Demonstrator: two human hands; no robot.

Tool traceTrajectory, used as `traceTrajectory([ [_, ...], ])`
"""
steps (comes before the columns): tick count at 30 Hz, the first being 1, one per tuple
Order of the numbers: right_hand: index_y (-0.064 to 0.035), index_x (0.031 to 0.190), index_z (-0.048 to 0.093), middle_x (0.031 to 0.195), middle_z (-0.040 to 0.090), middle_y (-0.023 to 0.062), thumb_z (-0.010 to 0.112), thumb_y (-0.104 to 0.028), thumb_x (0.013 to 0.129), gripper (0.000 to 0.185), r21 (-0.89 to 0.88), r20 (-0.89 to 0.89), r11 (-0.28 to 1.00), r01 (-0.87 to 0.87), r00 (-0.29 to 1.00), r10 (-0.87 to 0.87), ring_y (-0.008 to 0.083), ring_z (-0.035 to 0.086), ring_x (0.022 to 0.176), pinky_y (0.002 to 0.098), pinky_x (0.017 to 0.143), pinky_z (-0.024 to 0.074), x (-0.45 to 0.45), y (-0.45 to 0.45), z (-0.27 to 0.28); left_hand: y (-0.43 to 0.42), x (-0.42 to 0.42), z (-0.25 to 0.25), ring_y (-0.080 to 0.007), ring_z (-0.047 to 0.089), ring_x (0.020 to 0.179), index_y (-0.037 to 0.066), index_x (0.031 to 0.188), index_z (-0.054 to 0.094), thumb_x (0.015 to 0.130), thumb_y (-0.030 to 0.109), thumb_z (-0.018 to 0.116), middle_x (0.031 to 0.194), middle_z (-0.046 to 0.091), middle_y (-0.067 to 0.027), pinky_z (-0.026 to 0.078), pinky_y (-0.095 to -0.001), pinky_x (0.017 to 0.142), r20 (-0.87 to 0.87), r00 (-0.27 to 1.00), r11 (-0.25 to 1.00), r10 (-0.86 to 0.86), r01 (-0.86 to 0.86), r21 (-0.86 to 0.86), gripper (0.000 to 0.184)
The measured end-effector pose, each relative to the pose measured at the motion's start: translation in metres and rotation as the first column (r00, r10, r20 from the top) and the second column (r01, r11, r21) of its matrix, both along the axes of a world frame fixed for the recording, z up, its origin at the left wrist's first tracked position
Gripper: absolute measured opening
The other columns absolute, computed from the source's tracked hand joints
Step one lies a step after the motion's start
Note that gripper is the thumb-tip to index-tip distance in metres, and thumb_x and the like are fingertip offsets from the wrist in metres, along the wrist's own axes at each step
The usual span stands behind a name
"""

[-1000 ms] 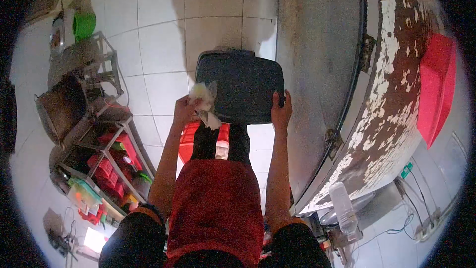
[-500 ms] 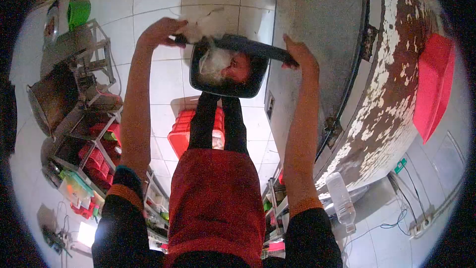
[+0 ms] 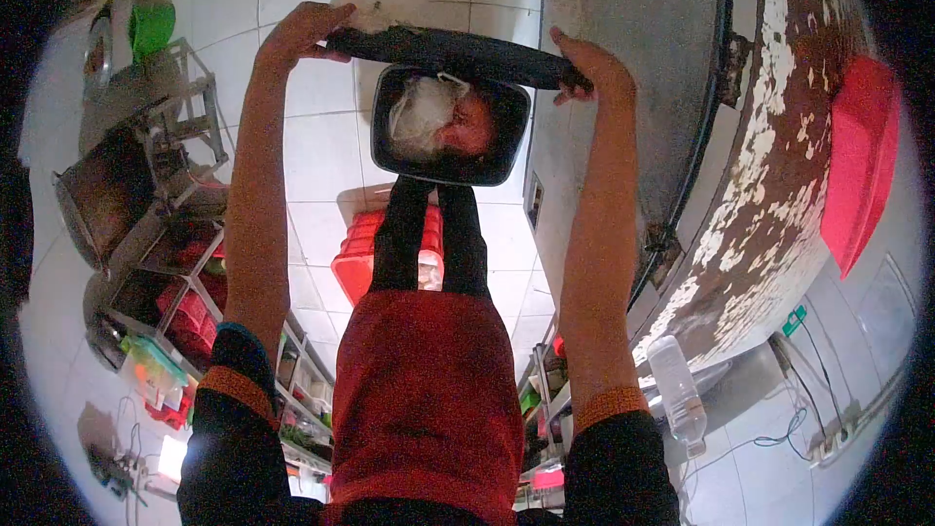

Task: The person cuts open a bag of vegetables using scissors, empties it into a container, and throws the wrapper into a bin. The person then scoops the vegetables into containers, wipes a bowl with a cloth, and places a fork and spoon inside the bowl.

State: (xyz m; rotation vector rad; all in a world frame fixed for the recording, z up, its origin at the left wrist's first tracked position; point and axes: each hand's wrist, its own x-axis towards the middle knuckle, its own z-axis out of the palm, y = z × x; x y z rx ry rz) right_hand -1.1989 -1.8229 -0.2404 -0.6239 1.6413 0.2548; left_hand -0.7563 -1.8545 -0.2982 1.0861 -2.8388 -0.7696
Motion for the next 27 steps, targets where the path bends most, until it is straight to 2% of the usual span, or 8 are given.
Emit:
traceTrajectory([
  [7,-0.0034,0.083,0.057,0.056,0.061,0.0150,0.040,-0.071,0.091,0.070,-0.121,-0.124,0.992,-0.026,0.992,0.011,0.0188,0.063,0.045,0.0249,0.030,0.0364,0.002,-0.004,0.005,0.003,-0.004,-0.007,-0.0384,0.064,0.074,0.002,0.123,0.050,0.062,0.043,0.086,0.083,0.066,-0.0163,0.054,-0.0423,0.069,0.043,0.999,0.996,0.007,-0.003,-0.088,0.082],
  [8,-0.0040,0.080,0.056,0.056,0.061,0.0153,0.040,-0.071,0.091,0.070,-0.132,-0.132,0.990,-0.044,0.991,0.027,0.0180,0.063,0.045,0.0250,0.030,0.0360,-0.002,-0.004,0.004,0.002,-0.007,-0.014,-0.0372,0.065,0.073,0.006,0.119,0.050,0.061,0.040,0.086,0.080,0.066,-0.0135,0.053,-0.0434,0.066,-0.049,0.930,0.849,0.365,-0.311,0.428,0.077],
  [10,-0.0042,0.080,0.056,0.058,0.062,0.0168,0.041,-0.072,0.090,0.070,-0.103,-0.134,0.995,-0.006,0.991,-0.008,0.0167,0.061,0.043,0.0249,0.030,0.0356,0.002,-0.005,0.003,0.003,-0.010,-0.014,-0.0360,0.066,0.072,0.010,0.116,0.050,0.059,0.038,0.087,0.078,0.066,-0.0108,0.052,-0.0445,0.064,0.056,0.740,0.386,0.671,-0.413,0.825,0.072],
  [11,-0.0044,0.080,0.056,0.059,0.063,0.0183,0.041,-0.073,0.090,0.070,-0.072,-0.136,0.997,0.033,0.990,-0.042,0.0155,0.059,0.041,0.0248,0.031,0.0353,0.003,-0.005,0.004,0.007,-0.009,-0.014,-0.0354,0.067,0.073,0.011,0.115,0.050,0.060,0.040,0.086,0.077,0.067,-0.0101,0.052,-0.0439,0.065,-0.037,0.921,0.849,0.387,-0.340,0.403,0.071],
  [12,-0.0044,0.080,0.056,0.059,0.063,0.0183,0.041,-0.073,0.090,0.070,-0.073,-0.139,0.997,0.032,0.989,-0.042,0.0155,0.059,0.041,0.0248,0.031,0.0353,0.001,-0.003,0.000,0.010,-0.010,-0.010,-0.0347,0.067,0.073,0.012,0.115,0.051,0.061,0.042,0.085,0.077,0.067,-0.0094,0.053,-0.0434,0.066,0.064,0.996,0.988,0.062,-0.053,-0.142,0.070],
  [22,-0.0023,0.078,0.059,0.063,0.066,0.0213,0.039,-0.065,0.095,0.068,-0.162,-0.137,0.987,-0.011,0.991,-0.012,0.0100,0.046,0.034,0.0247,0.031,0.0330,-0.001,0.009,-0.009,0.019,-0.036,0.002,-0.0315,0.070,0.075,0.013,0.107,0.055,0.067,0.042,0.081,0.070,0.066,-0.0098,0.055,-0.0420,0.068,0.241,0.968,0.994,0.074,-0.053,-0.090,0.056],
  [26,-0.0046,0.073,0.061,0.061,0.067,0.0158,0.034,-0.062,0.098,0.068,-0.186,-0.243,0.982,-0.041,0.970,-0.006,0.0071,0.040,0.034,0.0243,0.033,0.0331,0.005,0.014,-0.008,0.042,-0.059,0.008,-0.0246,0.071,0.075,-0.003,0.082,0.062,0.085,0.033,0.063,0.074,0.068,-0.0178,0.058,-0.0370,0.073,0.239,0.575,0.458,0.782,-0.792,0.404,0.036],
  [27,-0.0046,0.073,0.061,0.061,0.067,0.0158,0.034,-0.062,0.098,0.068,-0.187,-0.242,0.982,-0.039,0.970,-0.008,0.0071,0.040,0.034,0.0243,0.033,0.0331,0.005,0.014,-0.009,0.050,-0.057,0.009,-0.0260,0.071,0.075,-0.006,0.080,0.061,0.084,0.037,0.061,0.073,0.068,-0.0181,0.058,-0.0376,0.075,0.190,0.760,0.763,0.622,-0.642,0.068,0.043],
])
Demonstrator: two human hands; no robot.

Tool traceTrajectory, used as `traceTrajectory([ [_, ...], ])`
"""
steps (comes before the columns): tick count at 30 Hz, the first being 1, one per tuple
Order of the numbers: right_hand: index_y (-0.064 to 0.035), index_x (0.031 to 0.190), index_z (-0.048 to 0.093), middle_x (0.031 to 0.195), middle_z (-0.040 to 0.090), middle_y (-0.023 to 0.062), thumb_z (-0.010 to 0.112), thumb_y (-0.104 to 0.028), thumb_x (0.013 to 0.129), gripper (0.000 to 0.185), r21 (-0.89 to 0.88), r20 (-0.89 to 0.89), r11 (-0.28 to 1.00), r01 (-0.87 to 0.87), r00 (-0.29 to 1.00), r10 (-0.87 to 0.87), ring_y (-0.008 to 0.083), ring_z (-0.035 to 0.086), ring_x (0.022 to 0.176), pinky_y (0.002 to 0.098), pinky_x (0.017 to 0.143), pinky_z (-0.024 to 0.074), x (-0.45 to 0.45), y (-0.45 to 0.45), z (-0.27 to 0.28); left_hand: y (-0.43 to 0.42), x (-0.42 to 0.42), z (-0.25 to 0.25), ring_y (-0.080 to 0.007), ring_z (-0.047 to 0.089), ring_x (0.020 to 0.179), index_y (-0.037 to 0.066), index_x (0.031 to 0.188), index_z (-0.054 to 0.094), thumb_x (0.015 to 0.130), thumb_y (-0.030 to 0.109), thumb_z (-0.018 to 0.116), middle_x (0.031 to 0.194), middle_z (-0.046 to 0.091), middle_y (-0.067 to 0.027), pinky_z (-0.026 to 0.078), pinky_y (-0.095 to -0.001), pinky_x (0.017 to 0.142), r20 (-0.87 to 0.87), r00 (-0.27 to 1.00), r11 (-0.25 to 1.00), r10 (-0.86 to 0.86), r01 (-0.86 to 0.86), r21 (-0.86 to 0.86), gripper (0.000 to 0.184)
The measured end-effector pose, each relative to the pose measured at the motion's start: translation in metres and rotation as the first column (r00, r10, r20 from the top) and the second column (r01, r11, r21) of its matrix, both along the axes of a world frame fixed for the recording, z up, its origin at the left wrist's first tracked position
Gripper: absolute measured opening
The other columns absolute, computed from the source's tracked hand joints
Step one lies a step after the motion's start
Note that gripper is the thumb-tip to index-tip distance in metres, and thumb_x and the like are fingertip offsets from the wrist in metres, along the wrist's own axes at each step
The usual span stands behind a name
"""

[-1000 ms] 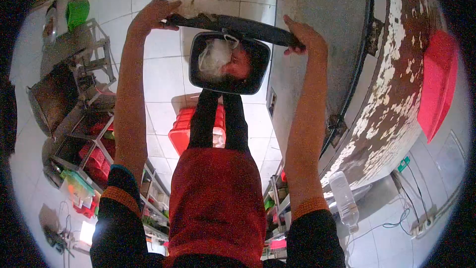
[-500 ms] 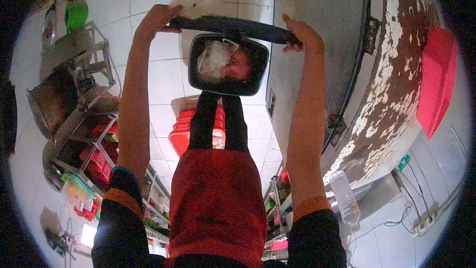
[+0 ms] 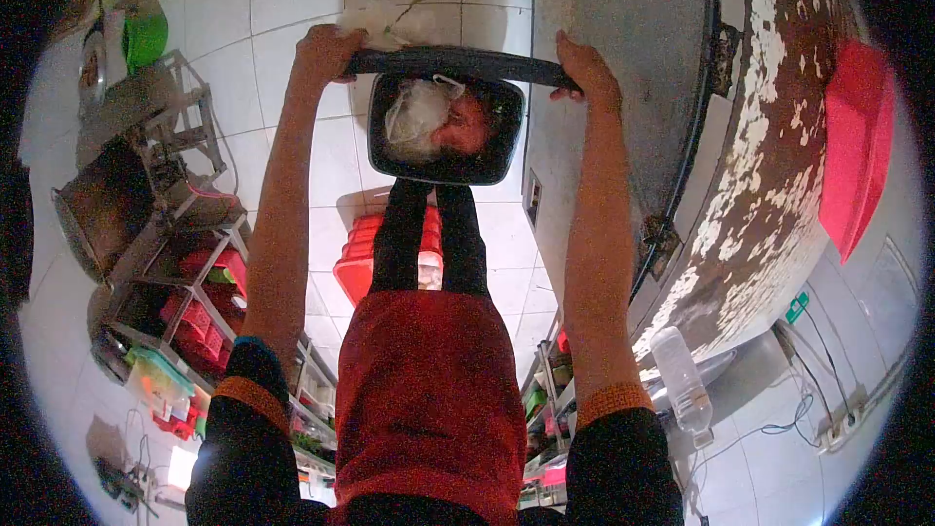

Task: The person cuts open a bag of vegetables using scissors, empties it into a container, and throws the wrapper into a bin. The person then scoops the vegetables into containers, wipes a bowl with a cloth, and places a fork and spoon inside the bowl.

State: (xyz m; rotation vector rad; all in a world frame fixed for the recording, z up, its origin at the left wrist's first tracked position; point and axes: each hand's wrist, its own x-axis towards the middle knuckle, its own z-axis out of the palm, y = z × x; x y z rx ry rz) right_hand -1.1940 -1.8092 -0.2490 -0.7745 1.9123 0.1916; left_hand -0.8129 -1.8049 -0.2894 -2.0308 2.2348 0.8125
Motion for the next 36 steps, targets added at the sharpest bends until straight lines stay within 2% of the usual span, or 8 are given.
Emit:
traceTrajectory([
  [2,0.0035,0.081,0.058,0.057,0.062,0.0195,0.035,-0.058,0.098,0.068,0.005,0.019,0.999,-0.042,0.999,0.042,0.0209,0.061,0.041,0.0323,0.033,0.0367,0.000,-0.001,-0.001,0.006,0.001,-0.001,-0.0273,0.072,0.075,-0.008,0.078,0.061,0.084,0.040,0.058,0.072,0.068,-0.0184,0.058,-0.0383,0.077,0.256,0.923,0.909,-0.286,0.346,-0.234,0.049],
  [4,0.0055,0.084,0.059,0.058,0.062,0.0201,0.035,-0.058,0.098,0.069,-0.005,-0.013,1.000,-0.027,1.000,0.027,0.0222,0.061,0.042,0.0343,0.034,0.0384,0.005,-0.001,0.000,-0.001,-0.013,0.018,-0.0337,0.071,0.079,-0.007,0.082,0.063,0.081,0.043,0.058,0.076,0.069,-0.0201,0.057,-0.0425,0.080,-0.028,0.876,0.842,0.481,-0.453,0.291,0.050],
  [15,0.0037,0.091,0.066,0.083,0.071,0.0168,0.041,-0.048,0.096,0.058,0.143,-0.055,0.981,-0.130,0.989,0.139,0.0270,0.071,0.076,0.0388,0.066,0.0548,0.015,0.024,0.007,0.009,-0.020,0.008,-0.0447,0.065,0.097,-0.005,0.097,0.066,0.077,0.039,0.061,0.098,0.067,-0.0272,0.052,-0.0505,0.088,0.006,0.869,0.869,0.495,-0.494,-0.012,0.049],
  [22,-0.0052,0.083,0.064,0.061,0.065,0.0085,0.040,-0.045,0.099,0.049,0.244,-0.046,0.959,-0.142,0.986,0.157,0.0124,0.048,0.037,0.0294,0.037,0.0397,-0.023,0.038,-0.047,0.008,-0.039,0.028,-0.0463,0.061,0.103,-0.003,0.103,0.065,0.081,0.048,0.059,0.106,0.063,-0.0314,0.050,-0.0515,0.090,0.017,0.869,0.861,0.495,-0.493,0.123,0.056],
  [25,-0.0032,0.087,0.062,0.064,0.065,0.0099,0.044,-0.046,0.100,0.049,-0.389,0.003,0.782,-0.486,0.849,0.529,0.0121,0.047,0.036,0.0274,0.034,0.0371,-0.064,0.050,-0.091,0.003,-0.052,0.046,-0.0446,0.063,0.101,-0.004,0.100,0.066,0.083,0.044,0.055,0.102,0.064,-0.0295,0.051,-0.0504,0.088,0.003,0.906,0.905,0.424,-0.424,-0.024,0.052],
  [28,0.0021,0.091,0.059,0.068,0.066,0.0158,0.041,-0.063,0.096,0.067,0.066,0.244,0.987,0.149,0.957,-0.160,0.0151,0.056,0.041,0.0236,0.032,0.0376,-0.048,0.047,-0.042,0.012,-0.059,0.032,-0.0437,0.063,0.101,-0.007,0.098,0.066,0.089,0.042,0.052,0.101,0.066,-0.0262,0.052,-0.0492,0.087,0.024,0.932,0.932,0.361,-0.360,-0.041,0.052],
  [33,0.0033,0.092,0.060,0.068,0.066,0.0163,0.040,-0.073,0.090,0.079,0.197,0.285,0.949,0.247,0.912,-0.297,0.0203,0.065,0.050,0.0293,0.041,0.0482,-0.027,0.049,-0.009,0.045,0.005,0.019,-0.0389,0.067,0.084,-0.003,0.098,0.064,0.095,0.051,0.049,0.091,0.068,-0.0224,0.052,-0.0505,0.076,-0.189,0.780,0.771,0.597,-0.623,-0.135,0.056],
  [36,0.0039,0.092,0.061,0.071,0.067,0.0167,0.039,-0.081,0.084,0.088,0.207,0.346,0.958,0.196,0.902,-0.259,0.0228,0.067,0.056,0.0327,0.048,0.0534,-0.038,0.052,-0.022,0.117,0.049,0.022,-0.0445,0.066,0.092,-0.003,0.097,0.068,0.091,0.057,0.052,0.094,0.067,-0.0294,0.050,-0.0517,0.082,-0.264,0.699,0.747,0.665,-0.622,0.233,0.063],
])
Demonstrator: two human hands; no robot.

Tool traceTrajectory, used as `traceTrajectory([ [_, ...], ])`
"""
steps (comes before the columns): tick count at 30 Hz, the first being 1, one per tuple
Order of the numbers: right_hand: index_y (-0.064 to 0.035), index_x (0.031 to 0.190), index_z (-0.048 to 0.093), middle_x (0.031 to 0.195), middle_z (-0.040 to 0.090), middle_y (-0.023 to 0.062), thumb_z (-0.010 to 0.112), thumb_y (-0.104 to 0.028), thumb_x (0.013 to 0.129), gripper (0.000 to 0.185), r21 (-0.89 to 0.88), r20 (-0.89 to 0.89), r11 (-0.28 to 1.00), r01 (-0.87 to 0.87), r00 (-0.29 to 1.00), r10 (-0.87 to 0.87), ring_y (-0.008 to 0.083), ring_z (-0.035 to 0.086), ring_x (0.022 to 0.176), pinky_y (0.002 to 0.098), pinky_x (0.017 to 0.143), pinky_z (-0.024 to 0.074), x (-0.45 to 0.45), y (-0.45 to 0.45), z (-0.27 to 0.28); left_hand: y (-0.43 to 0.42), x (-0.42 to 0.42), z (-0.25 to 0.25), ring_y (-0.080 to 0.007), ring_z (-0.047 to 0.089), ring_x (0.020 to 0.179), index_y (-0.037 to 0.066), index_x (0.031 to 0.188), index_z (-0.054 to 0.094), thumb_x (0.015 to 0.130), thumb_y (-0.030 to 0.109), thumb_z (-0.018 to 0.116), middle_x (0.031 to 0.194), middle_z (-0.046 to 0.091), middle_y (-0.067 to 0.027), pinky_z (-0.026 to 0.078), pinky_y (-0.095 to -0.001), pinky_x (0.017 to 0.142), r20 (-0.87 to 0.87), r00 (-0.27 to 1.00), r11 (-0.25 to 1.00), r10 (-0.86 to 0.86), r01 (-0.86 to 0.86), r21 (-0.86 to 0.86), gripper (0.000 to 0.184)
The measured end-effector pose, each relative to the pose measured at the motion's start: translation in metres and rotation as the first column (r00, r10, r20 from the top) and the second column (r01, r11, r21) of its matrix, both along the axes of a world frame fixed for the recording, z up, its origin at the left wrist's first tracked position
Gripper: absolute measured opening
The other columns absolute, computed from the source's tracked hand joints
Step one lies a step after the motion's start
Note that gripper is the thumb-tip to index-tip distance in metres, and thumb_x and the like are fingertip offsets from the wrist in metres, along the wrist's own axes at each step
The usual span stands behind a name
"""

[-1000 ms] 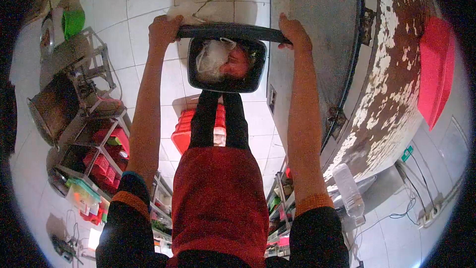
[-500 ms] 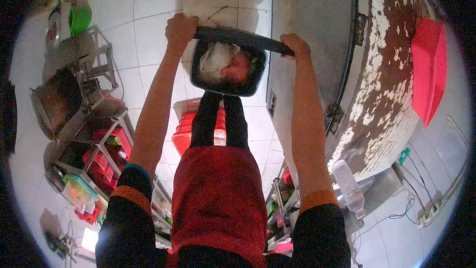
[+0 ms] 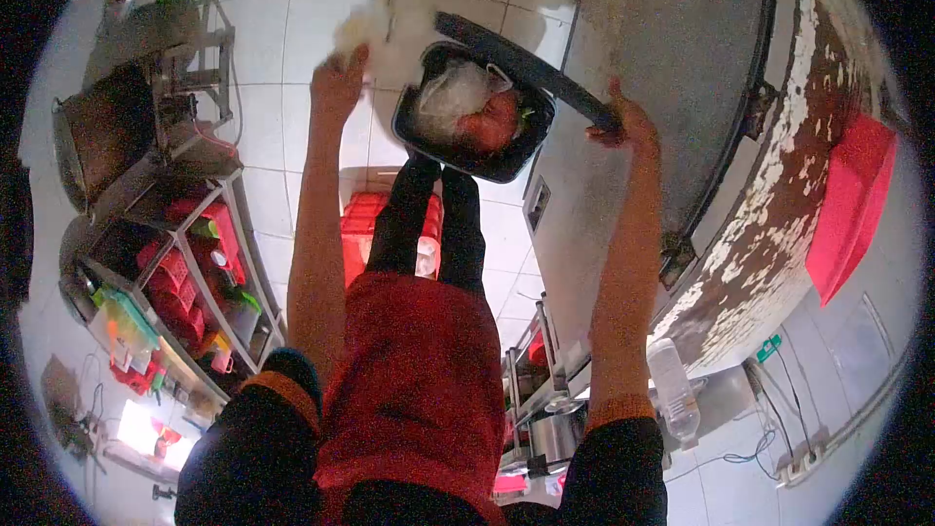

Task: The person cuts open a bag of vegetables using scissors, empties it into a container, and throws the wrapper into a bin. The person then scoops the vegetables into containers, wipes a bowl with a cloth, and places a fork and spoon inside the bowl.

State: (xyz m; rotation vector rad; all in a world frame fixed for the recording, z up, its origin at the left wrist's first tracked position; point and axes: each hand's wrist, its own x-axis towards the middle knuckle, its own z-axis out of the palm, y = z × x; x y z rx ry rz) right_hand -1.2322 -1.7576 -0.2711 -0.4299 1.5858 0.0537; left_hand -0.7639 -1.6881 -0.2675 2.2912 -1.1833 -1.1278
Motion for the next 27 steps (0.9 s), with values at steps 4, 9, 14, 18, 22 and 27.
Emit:
traceTrajectory([
  [4,0.0041,0.099,0.066,0.087,0.070,0.0204,0.040,-0.087,0.076,0.098,-0.012,-0.224,0.971,-0.241,0.947,0.232,0.0259,0.070,0.068,0.0353,0.056,0.0564,-0.007,-0.005,-0.014,0.133,-0.020,-0.122,-0.0432,0.065,0.090,-0.003,0.092,0.067,0.092,0.056,0.052,0.090,0.066,-0.0282,0.051,-0.0504,0.080,-0.021,0.998,0.992,-0.062,0.064,0.109,0.060],
  [9,0.0007,0.108,0.069,0.086,0.068,0.0154,0.040,-0.074,0.088,0.082,-0.338,-0.384,0.881,-0.330,0.903,0.191,0.0244,0.066,0.072,0.0372,0.067,0.0540,0.008,0.007,-0.018,0.153,-0.120,-0.139,-0.0426,0.062,0.093,-0.003,0.101,0.062,0.095,0.041,0.055,0.090,0.063,-0.0291,0.049,-0.0478,0.078,-0.263,0.963,0.998,-0.052,0.039,-0.054,0.045],
  [14,-0.0002,0.103,0.070,0.087,0.071,0.0124,0.049,-0.044,0.099,0.049,-0.696,-0.417,0.609,-0.380,0.905,0.087,0.0223,0.065,0.080,0.0368,0.078,0.0482,0.035,0.051,-0.006,0.200,-0.107,-0.148,-0.0433,0.062,0.090,-0.002,0.098,0.060,0.093,0.030,0.057,0.091,0.062,-0.0296,0.048,-0.0476,0.075,-0.365,0.923,0.980,0.122,-0.171,-0.106,0.033],
  [18,0.0012,0.093,0.069,0.092,0.070,0.0177,0.045,-0.039,0.101,0.048,-0.701,-0.507,0.519,-0.490,0.854,0.121,0.0317,0.065,0.086,0.0408,0.078,0.0477,0.079,0.126,-0.002,0.289,-0.025,-0.119,-0.0448,0.063,0.089,-0.001,0.096,0.061,0.094,0.035,0.054,0.092,0.065,-0.0275,0.050,-0.0497,0.076,-0.202,0.965,0.986,-0.166,0.165,-0.024,0.037],
  [22,-0.0040,0.114,0.067,0.109,0.068,0.0176,0.039,-0.039,0.102,0.047,-0.274,-0.508,0.577,-0.770,0.625,0.593,0.0378,0.061,0.104,0.0448,0.089,0.0452,0.121,0.234,-0.030,0.394,0.059,-0.037,-0.0427,0.064,0.089,0.001,0.090,0.064,0.093,0.040,0.052,0.093,0.067,-0.0251,0.051,-0.0524,0.079,0.079,0.997,0.989,0.016,-0.027,0.148,0.041],
  [27,-0.0039,0.115,0.068,0.094,0.071,0.0143,0.056,-0.052,0.092,0.054,-0.277,0.123,0.322,-0.905,0.299,0.946,0.0274,0.068,0.082,0.0424,0.070,0.0542,0.137,0.313,-0.015,0.514,0.098,0.077,-0.0349,0.067,0.087,0.007,0.089,0.070,0.084,0.031,0.057,0.095,0.070,-0.0155,0.054,-0.0480,0.080,0.257,0.965,0.939,-0.046,-0.046,0.340,0.028],
])
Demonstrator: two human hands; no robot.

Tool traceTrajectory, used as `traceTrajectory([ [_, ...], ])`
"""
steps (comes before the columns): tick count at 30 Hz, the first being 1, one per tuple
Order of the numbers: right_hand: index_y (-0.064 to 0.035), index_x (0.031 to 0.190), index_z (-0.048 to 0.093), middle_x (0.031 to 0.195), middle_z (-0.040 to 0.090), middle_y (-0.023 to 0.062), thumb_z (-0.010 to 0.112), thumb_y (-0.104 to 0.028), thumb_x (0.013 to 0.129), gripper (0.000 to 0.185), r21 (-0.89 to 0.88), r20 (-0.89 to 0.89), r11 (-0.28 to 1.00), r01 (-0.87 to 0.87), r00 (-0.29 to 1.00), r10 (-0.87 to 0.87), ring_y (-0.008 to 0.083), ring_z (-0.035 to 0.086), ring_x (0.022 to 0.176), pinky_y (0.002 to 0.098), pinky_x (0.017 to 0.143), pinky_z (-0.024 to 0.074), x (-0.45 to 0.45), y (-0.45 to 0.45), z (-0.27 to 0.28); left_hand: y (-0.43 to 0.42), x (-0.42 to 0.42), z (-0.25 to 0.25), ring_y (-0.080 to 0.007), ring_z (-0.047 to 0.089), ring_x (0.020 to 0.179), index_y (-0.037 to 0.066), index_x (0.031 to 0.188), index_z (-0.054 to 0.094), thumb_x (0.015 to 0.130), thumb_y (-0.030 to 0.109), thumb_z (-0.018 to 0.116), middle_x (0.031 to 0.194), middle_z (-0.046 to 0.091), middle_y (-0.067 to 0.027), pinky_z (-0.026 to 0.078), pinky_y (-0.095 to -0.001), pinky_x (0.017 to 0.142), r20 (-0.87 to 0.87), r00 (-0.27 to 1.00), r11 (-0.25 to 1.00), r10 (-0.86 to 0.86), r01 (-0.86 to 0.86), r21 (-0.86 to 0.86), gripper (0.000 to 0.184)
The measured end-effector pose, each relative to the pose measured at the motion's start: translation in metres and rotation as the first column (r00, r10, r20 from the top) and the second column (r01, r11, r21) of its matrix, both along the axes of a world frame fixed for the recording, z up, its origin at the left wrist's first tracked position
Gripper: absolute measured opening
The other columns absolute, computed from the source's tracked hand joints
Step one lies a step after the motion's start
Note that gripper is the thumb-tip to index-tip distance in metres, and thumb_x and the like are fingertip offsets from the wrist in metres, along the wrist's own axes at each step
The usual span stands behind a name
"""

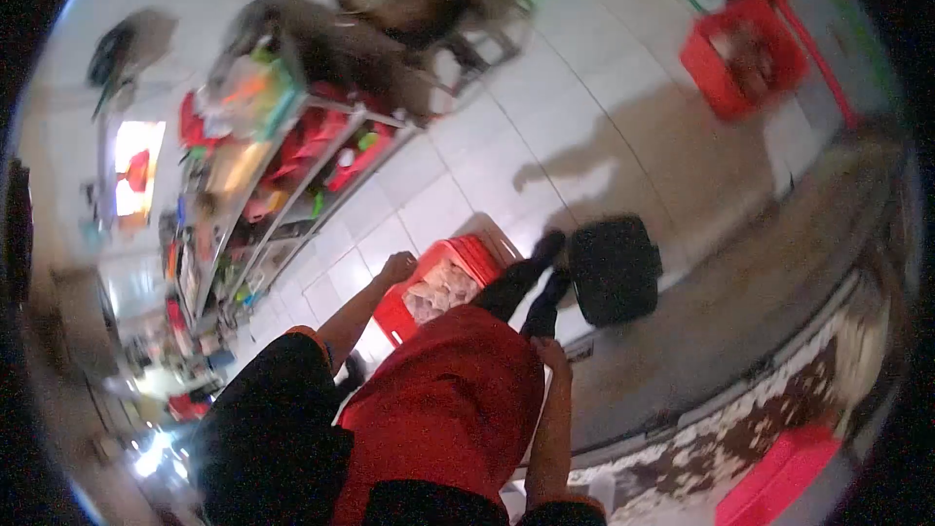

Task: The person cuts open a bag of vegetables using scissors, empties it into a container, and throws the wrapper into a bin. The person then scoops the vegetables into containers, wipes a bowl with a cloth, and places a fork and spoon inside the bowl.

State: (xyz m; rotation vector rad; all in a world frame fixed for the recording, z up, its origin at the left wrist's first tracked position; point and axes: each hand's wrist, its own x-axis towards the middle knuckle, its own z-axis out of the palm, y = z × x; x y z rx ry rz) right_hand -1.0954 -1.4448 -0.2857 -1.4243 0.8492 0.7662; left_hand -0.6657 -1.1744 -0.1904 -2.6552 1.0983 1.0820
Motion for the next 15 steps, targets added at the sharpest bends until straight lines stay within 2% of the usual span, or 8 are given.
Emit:
traceTrajectory([
  [2,0.0024,0.109,0.068,0.086,0.070,0.0138,0.058,-0.051,0.091,0.057,-0.091,0.109,0.996,0.017,0.994,-0.007,0.0263,0.067,0.078,0.0404,0.064,0.0535,0.008,0.004,0.030,0.038,-0.019,0.015,-0.0342,0.067,0.085,0.007,0.087,0.071,0.087,0.028,0.053,0.093,0.070,-0.0146,0.055,-0.0479,0.078,0.106,0.978,0.982,0.177,-0.169,-0.086,0.027],
  [3,0.0041,0.104,0.068,0.082,0.069,0.0129,0.058,-0.050,0.092,0.057,-0.189,0.213,0.982,0.005,0.976,0.036,0.0258,0.066,0.076,0.0398,0.065,0.0531,0.010,0.000,0.040,0.076,-0.024,-0.020,-0.0331,0.067,0.085,0.009,0.088,0.069,0.090,0.030,0.051,0.091,0.070,-0.0139,0.056,-0.0447,0.074,0.183,0.982,0.993,-0.053,0.032,0.115,0.028],
  [6,-0.0017,0.097,0.069,0.087,0.066,0.0084,0.059,-0.050,0.092,0.050,0.026,-0.132,0.999,-0.039,0.990,0.042,0.0242,0.061,0.075,0.0415,0.072,0.0516,0.015,-0.028,0.056,0.110,-0.085,-0.016,-0.0310,0.065,0.075,0.007,0.079,0.068,0.086,0.029,0.053,0.085,0.069,-0.0131,0.054,-0.0429,0.069,0.111,0.868,0.872,0.483,-0.467,-0.143,0.027],
  [7,-0.0042,0.096,0.069,0.090,0.065,0.0064,0.059,-0.052,0.092,0.049,0.085,-0.323,0.996,-0.007,0.946,0.034,0.0236,0.059,0.075,0.0426,0.073,0.0511,0.016,-0.038,0.058,0.122,-0.107,-0.009,-0.0365,0.067,0.069,0.005,0.077,0.067,0.087,0.027,0.050,0.073,0.067,-0.0211,0.053,-0.0469,0.061,-0.143,0.903,0.846,0.405,-0.429,-0.316,0.029],
  [8,-0.0043,0.095,0.069,0.089,0.065,0.0064,0.059,-0.052,0.091,0.049,0.088,-0.391,0.995,-0.040,0.918,0.072,0.0235,0.059,0.075,0.0425,0.073,0.0511,0.017,-0.050,0.063,0.119,-0.129,-0.013,-0.0298,0.066,0.076,0.009,0.080,0.070,0.081,0.021,0.058,0.079,0.068,-0.0141,0.052,-0.0404,0.066,0.032,0.948,0.946,0.316,-0.317,0.068,0.018],
  [9,-0.0043,0.095,0.069,0.089,0.065,0.0064,0.059,-0.052,0.091,0.048,0.075,-0.384,0.992,-0.104,0.915,0.125,0.0234,0.059,0.075,0.0423,0.072,0.0511,0.022,-0.062,0.066,0.108,-0.147,0.007,-0.0300,0.068,0.080,0.013,0.083,0.073,0.083,0.028,0.059,0.084,0.071,-0.0137,0.053,-0.0437,0.070,-0.004,0.995,0.980,-0.098,0.097,0.176,0.021],
  [10,-0.0043,0.095,0.069,0.088,0.065,0.0064,0.059,-0.052,0.091,0.048,0.048,-0.359,0.984,-0.170,0.917,0.176,0.0233,0.059,0.074,0.0422,0.072,0.0511,0.030,-0.072,0.069,0.113,-0.177,0.024,-0.0321,0.068,0.071,0.006,0.075,0.071,0.094,0.040,0.046,0.078,0.069,-0.0170,0.053,-0.0464,0.067,-0.090,0.920,0.918,0.382,-0.389,-0.076,0.046],
  [15,-0.0046,0.092,0.069,0.086,0.065,0.0065,0.060,-0.051,0.091,0.047,-0.082,-0.215,0.889,-0.450,0.879,0.425,0.0227,0.060,0.073,0.0415,0.070,0.0511,0.131,-0.114,0.079,0.099,-0.261,0.050,-0.0332,0.070,0.082,0.006,0.078,0.074,0.091,0.040,0.052,0.087,0.071,-0.0181,0.054,-0.0452,0.072,-0.381,0.691,0.784,0.615,-0.588,0.198,0.043],
])
